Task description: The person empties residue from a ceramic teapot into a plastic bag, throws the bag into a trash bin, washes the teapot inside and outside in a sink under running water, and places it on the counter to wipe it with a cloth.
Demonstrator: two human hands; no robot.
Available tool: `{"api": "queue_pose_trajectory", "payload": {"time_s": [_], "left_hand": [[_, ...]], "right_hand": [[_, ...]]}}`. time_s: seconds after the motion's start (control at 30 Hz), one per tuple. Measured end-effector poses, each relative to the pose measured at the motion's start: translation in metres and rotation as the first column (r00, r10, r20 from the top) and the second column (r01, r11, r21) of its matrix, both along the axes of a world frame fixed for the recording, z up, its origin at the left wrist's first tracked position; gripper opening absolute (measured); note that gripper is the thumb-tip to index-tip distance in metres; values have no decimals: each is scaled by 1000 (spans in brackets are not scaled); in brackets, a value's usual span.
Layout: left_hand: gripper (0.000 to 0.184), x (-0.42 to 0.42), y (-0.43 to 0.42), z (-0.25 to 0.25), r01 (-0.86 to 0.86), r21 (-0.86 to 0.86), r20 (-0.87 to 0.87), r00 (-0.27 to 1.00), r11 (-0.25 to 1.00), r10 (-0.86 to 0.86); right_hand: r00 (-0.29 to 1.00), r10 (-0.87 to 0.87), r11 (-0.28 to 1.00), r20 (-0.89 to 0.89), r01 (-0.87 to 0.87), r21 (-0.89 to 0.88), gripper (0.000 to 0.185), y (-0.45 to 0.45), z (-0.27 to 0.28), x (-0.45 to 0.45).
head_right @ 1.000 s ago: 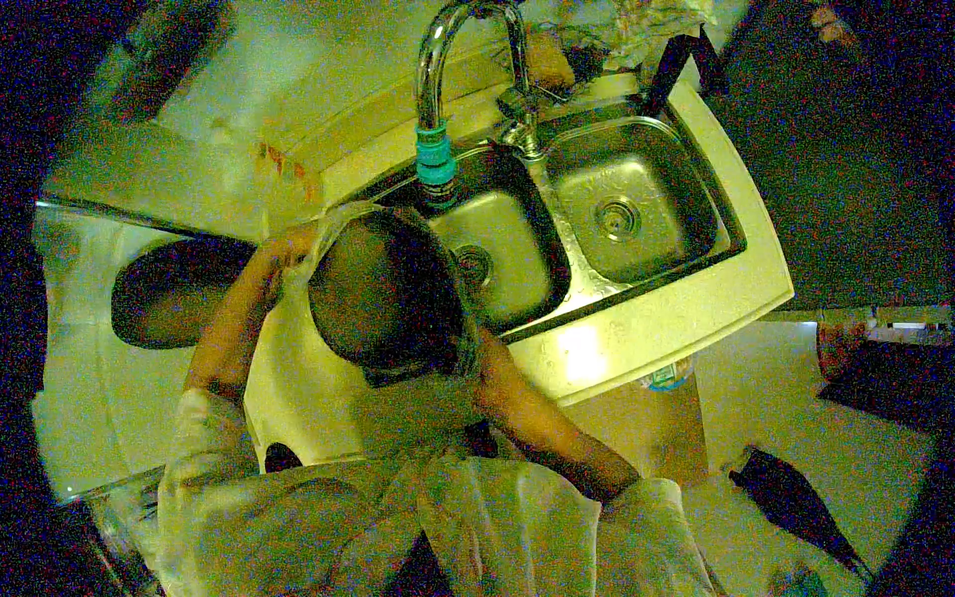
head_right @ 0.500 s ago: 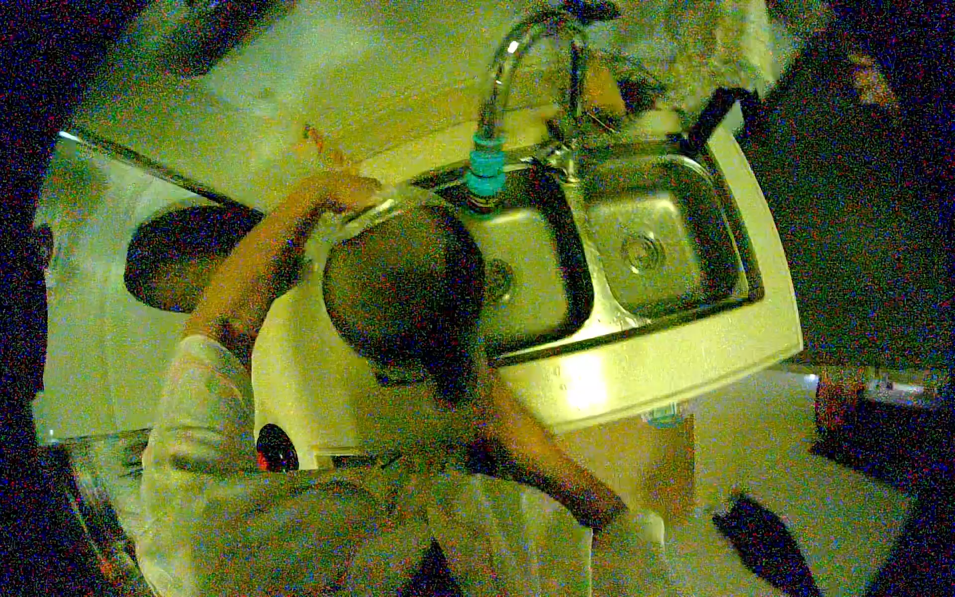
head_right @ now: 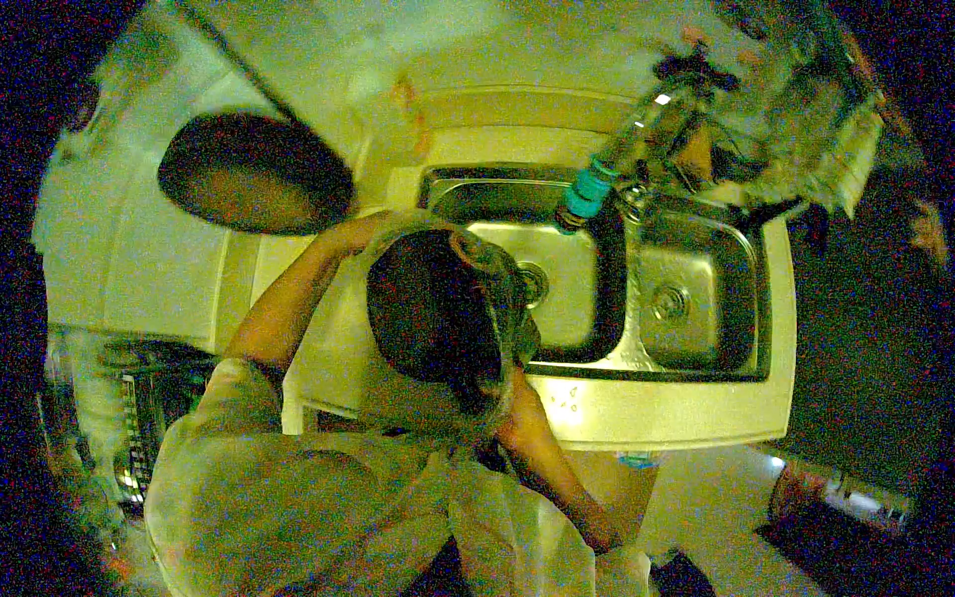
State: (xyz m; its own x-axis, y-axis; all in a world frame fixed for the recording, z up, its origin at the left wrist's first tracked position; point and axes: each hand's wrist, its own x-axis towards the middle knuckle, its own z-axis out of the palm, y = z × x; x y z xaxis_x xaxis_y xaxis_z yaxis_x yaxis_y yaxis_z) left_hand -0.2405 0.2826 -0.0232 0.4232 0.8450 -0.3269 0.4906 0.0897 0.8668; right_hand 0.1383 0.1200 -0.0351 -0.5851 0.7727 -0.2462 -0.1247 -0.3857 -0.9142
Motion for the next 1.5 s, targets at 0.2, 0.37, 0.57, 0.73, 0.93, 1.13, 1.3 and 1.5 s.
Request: {"api": "queue_pose_trajectory", "payload": {"time_s": [0.2,0.37,0.57,0.73,0.93,1.13,1.3,1.5], "left_hand": [[39,-26,-4,17,-166,-144,-332,937,976,111],[36,-41,-12,25,-28,-11,-88,996,1000,27],[35,-32,-14,58,-97,-140,-202,977,985,68],[34,-38,5,56,50,-159,-290,952,986,-95],[36,-28,-24,83,-87,0,-73,994,996,87],[35,-11,-119,132,-271,289,-68,951,918,302],[11,-29,-118,112,-492,356,34,856,795,515],[19,9,-65,130,-47,724,-600,448,688,663]], "right_hand": [[995,51,979,80,-34,-202,84,-6,10,-15],[996,95,988,6,-93,-119,72,-15,29,-34],[959,180,964,217,-216,156,53,-30,15,-40],[926,145,980,348,-182,77,59,-27,55,-40],[989,105,978,108,-83,-189,73,-44,7,-35],[960,135,990,246,-140,4,76,-46,-11,-32],[827,203,919,525,-346,190,68,-28,60,-30],[994,101,958,40,-87,-275,72,-34,9,-34]]}}
